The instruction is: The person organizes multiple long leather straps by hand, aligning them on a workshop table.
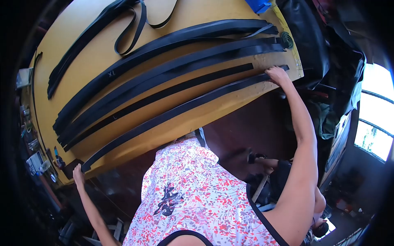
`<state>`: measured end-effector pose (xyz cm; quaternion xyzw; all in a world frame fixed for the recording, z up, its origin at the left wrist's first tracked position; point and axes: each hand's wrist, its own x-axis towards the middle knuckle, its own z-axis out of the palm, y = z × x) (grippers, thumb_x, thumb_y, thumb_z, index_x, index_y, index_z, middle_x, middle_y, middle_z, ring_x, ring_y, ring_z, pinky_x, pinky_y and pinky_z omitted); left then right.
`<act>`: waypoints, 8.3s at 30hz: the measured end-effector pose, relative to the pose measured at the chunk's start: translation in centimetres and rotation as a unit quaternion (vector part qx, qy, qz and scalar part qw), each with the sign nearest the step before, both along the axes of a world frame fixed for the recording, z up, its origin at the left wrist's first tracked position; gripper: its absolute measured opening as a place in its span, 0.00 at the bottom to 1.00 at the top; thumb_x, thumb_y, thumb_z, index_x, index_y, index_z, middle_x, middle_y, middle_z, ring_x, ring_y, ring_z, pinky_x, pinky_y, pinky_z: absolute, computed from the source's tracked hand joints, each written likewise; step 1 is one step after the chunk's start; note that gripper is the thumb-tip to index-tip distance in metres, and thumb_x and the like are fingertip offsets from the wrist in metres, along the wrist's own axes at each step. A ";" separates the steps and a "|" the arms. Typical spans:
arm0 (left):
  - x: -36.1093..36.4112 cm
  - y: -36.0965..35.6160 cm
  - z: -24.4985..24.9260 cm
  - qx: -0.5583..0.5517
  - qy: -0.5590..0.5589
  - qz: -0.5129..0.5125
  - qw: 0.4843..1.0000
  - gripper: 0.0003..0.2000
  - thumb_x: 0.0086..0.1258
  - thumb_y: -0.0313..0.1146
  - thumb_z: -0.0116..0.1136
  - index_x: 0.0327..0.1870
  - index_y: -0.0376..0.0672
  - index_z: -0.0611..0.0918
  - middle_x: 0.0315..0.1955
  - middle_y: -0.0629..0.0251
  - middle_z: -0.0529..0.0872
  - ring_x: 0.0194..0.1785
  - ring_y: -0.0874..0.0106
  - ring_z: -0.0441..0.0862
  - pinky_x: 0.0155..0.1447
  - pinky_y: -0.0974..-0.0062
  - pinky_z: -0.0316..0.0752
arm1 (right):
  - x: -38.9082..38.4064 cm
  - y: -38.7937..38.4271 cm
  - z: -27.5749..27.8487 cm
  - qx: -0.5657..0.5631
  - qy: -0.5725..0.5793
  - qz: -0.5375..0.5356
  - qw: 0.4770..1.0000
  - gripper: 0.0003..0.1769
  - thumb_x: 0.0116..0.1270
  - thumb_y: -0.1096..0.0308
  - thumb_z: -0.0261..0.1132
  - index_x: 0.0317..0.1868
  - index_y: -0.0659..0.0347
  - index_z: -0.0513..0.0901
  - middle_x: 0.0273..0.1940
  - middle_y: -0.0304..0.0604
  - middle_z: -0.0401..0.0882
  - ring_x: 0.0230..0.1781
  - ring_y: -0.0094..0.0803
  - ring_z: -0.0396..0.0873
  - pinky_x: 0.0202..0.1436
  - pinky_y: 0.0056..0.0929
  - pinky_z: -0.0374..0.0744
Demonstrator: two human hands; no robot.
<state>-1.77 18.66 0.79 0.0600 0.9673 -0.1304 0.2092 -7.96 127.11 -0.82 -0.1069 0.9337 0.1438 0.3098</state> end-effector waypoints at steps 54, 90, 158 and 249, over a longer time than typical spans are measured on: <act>-1.6 -1.9 0.1 0.032 0.037 -0.024 0.999 0.21 0.54 0.31 0.73 0.48 0.48 0.77 0.42 0.66 0.83 0.52 0.63 0.79 0.59 0.56 0.66 | 2.4 -30.8 -1.4 -0.288 0.120 0.066 0.948 0.27 0.51 0.71 0.75 0.53 0.64 0.79 0.51 0.49 0.76 0.51 0.48 0.77 0.54 0.40 0.79; -1.7 -15.3 -1.7 0.266 0.017 -0.004 0.964 0.22 0.49 0.31 0.76 0.48 0.47 0.83 0.43 0.66 0.84 0.52 0.61 0.80 0.55 0.62 0.73 | 3.0 -79.4 -4.1 -0.391 0.108 0.154 0.901 0.24 0.52 0.71 0.71 0.52 0.63 0.78 0.48 0.47 0.74 0.50 0.43 0.76 0.53 0.38 0.79; -4.6 -18.0 -5.9 0.495 -0.041 0.050 0.866 0.12 0.58 0.32 0.69 0.42 0.40 0.88 0.34 0.57 0.89 0.39 0.66 0.87 0.48 0.70 0.80 | 3.8 -100.3 -3.4 -0.454 0.158 0.128 0.867 0.14 0.60 0.65 0.71 0.47 0.55 0.86 0.49 0.40 0.86 0.48 0.42 0.84 0.48 0.38 0.84; -5.6 -20.4 -5.7 0.506 -0.140 0.121 0.843 0.12 0.59 0.28 0.64 0.43 0.34 0.87 0.31 0.57 0.89 0.29 0.71 0.86 0.39 0.73 0.81 | 3.8 -104.4 -4.3 -0.463 0.182 0.180 0.849 0.13 0.62 0.66 0.68 0.48 0.54 0.84 0.48 0.39 0.84 0.49 0.40 0.83 0.46 0.38 0.83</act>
